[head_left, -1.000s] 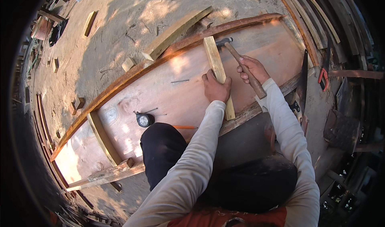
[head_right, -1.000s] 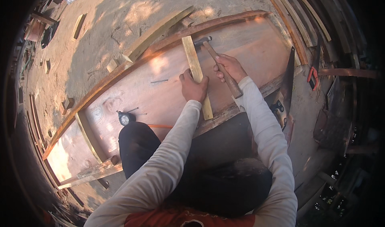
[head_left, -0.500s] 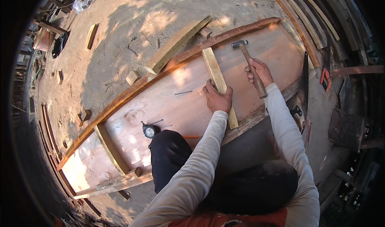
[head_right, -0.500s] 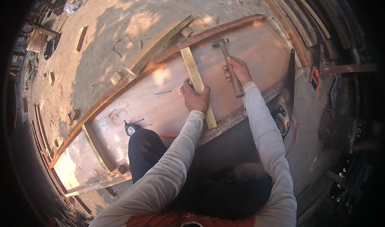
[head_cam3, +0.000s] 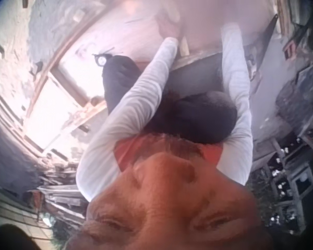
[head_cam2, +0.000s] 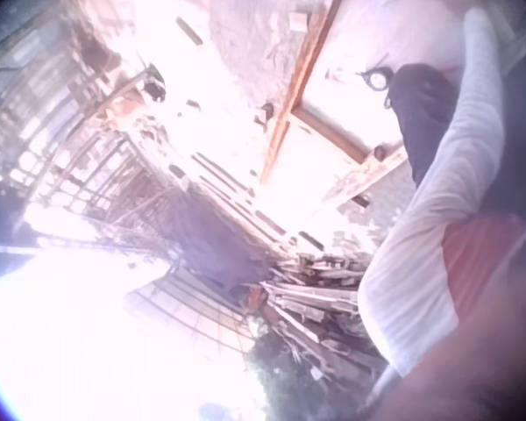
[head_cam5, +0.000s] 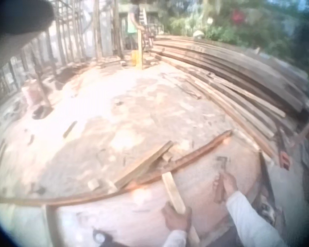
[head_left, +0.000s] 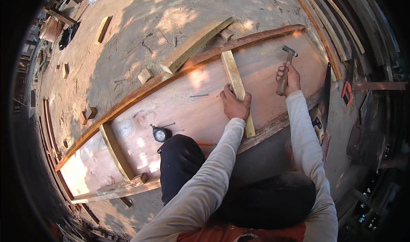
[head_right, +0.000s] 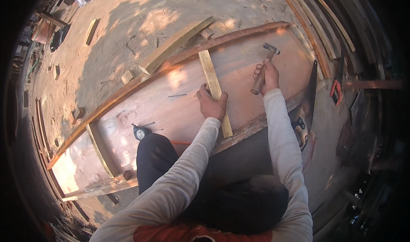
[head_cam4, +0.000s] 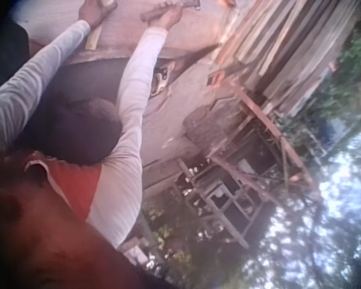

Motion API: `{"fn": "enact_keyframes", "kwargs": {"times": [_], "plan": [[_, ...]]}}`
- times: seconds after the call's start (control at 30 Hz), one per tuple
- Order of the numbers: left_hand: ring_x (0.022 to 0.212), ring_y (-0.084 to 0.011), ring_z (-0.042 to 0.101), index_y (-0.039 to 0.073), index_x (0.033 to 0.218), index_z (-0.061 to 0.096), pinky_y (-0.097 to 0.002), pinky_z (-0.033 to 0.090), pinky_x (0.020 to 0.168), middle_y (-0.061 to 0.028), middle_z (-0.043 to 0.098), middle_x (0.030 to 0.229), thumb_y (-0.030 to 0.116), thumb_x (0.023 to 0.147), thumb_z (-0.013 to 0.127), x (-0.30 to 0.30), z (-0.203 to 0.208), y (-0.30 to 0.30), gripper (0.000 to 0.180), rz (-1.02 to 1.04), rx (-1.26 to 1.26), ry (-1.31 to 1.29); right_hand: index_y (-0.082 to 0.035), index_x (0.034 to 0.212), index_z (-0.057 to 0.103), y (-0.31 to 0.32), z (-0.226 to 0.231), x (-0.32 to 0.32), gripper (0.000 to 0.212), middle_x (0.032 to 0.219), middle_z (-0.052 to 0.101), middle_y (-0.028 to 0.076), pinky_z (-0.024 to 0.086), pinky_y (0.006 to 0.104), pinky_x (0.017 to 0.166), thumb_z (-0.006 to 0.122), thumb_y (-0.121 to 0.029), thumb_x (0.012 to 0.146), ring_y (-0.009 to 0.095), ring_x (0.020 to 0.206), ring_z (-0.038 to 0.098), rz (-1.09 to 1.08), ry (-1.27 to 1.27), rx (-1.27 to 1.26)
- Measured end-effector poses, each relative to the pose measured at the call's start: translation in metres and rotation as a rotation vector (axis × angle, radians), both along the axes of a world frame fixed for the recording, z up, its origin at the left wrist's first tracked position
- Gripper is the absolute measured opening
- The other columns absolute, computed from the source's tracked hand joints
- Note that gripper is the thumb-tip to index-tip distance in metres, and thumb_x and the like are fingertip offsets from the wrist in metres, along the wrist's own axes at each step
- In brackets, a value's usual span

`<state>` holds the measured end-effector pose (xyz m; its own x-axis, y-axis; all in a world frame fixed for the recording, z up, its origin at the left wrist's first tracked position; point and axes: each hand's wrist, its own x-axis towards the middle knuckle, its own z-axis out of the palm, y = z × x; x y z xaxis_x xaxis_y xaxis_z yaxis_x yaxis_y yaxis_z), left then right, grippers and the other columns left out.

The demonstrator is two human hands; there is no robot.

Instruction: The person constructs a wooden frame by measuring wood with a tape measure, marking it with a pencil, sawing a plank, and hammering nails to join pieces together on a plywood base.

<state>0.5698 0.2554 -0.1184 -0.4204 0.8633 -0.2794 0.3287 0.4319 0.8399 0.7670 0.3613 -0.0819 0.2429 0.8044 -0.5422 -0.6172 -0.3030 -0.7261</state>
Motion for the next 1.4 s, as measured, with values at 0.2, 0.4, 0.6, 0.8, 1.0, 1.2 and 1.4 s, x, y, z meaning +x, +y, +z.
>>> {"fn": "enact_keyframes", "kwargs": {"times": [0.2,0.4,0.6,0.8,1.0,1.2,1.4], "plan": [[0.115,-0.0385,0.058,0.006,0.14,0.042,-0.0476,0.05,0.096,-0.018,0.049,0.131,0.031,0.075,0.078,-0.011,0.0,-0.005,0.079,0.052,0.022,0.036,-0.01,0.105,0.049,-0.054,0.027,-0.09,0.023,0.075,0.057,0.001,0.045,0.0324,0.043,0.055,-0.032,0.103,0.012,0.049,0.052,0.855,-0.199,-0.113],[0.114,-0.0357,0.059,0.001,0.141,0.041,-0.0457,0.05,0.097,-0.0182,0.048,0.129,0.029,0.075,0.078,-0.001,0.01,-0.002,0.081,0.0,0.004,-0.003,-0.009,0.105,0.045,-0.005,-0.001,-0.027,0.024,0.075,0.056,0.003,0.045,0.0322,0.043,0.053,-0.031,0.104,0.014,0.05,0.052,0.213,-0.06,-0.002],[0.115,-0.0394,0.058,0.006,0.141,0.041,-0.048,0.05,0.096,-0.0182,0.049,0.13,0.03,0.075,0.079,-0.009,-0.001,-0.006,0.079,0.064,0.014,0.006,-0.009,0.105,0.043,-0.039,0.022,-0.075,0.024,0.074,0.054,0.004,0.048,0.0316,0.054,0.049,-0.032,0.105,0.016,0.059,0.054,0.918,-0.02,-0.145],[0.114,-0.0369,0.058,0.002,0.142,0.039,-0.0471,0.049,0.097,-0.0186,0.047,0.13,0.031,0.076,0.079,-0.003,-0.003,-0.005,0.083,0.029,0.035,0.036,-0.011,0.103,0.049,-0.002,0.006,-0.057,0.024,0.07,0.053,0.0,0.042,0.0306,0.043,0.052,-0.035,0.104,0.012,0.046,0.048,-0.069,0.02,-0.078],[0.118,-0.0375,0.057,0.002,0.142,0.039,-0.0477,0.049,0.098,-0.0189,0.046,0.132,0.029,0.075,0.078,-0.007,-0.004,-0.007,0.082,0.047,0.056,0.041,-0.012,0.1,0.047,-0.024,0.03,-0.064,0.023,0.07,0.052,0.0,0.042,0.0298,0.045,0.051,-0.034,0.104,0.013,0.05,0.05,0.921,-0.176,-0.181],[0.118,-0.0382,0.056,0.002,0.142,0.039,-0.0478,0.049,0.099,-0.0193,0.046,0.132,0.028,0.074,0.078,-0.008,-0.001,-0.007,0.082,0.06,0.043,0.028,-0.013,0.1,0.047,-0.03,0.018,-0.082,0.021,0.069,0.052,0.001,0.042,0.0313,0.043,0.052,-0.033,0.103,0.013,0.047,0.049,0.506,-0.062,-0.159],[0.12,-0.0395,0.055,0.01,0.142,0.04,-0.0491,0.049,0.099,-0.0187,0.046,0.134,0.028,0.074,0.078,-0.006,0.001,-0.005,0.08,0.058,0.018,0.019,-0.011,0.099,0.048,-0.017,0.015,-0.047,0.019,0.068,0.052,0.002,0.043,0.0319,0.042,0.052,-0.029,0.103,0.015,0.047,0.05,0.586,-0.039,-0.141]]}}
